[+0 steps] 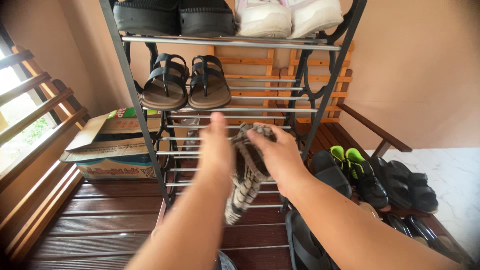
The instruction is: The person wipes several pairs of sandals and slippers with a patterned cloth, handling each item one at a time. The person wipes the soles, straps, and insoles, then places the cleaned footwear back on a metal shoe rack.
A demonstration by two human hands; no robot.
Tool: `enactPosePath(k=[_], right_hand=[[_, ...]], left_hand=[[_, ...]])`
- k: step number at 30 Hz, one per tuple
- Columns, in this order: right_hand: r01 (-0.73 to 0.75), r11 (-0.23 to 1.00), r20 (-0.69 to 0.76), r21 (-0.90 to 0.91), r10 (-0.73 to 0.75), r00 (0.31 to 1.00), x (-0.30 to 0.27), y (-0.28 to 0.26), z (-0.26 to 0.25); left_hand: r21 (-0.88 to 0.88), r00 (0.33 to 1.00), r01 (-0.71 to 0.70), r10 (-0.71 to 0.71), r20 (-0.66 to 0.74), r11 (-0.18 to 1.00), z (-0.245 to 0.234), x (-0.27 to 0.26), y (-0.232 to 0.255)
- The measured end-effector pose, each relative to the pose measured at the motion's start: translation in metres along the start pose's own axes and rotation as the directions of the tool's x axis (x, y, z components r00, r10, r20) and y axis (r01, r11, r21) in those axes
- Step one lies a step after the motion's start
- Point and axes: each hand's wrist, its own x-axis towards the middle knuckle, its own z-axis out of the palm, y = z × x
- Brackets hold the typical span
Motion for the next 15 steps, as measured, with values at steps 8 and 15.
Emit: enactPosePath(k=[8,15], right_hand=[[-0.247,0.893,0.105,0.375,0.224,0.969,-0.045,-0.009,-0.055],[-0.427,0.838,0.117,0.34,0.413,0.903,-0.063,0.023,-0.158]], left_hand=[[0.096,0.982,-0.143,0.129,0.14,0.985,0.061,-0.064,-0.022],[-0.024,0.952,0.091,-0.079,0.295,0.996,0.135,-0.074,-0.074]])
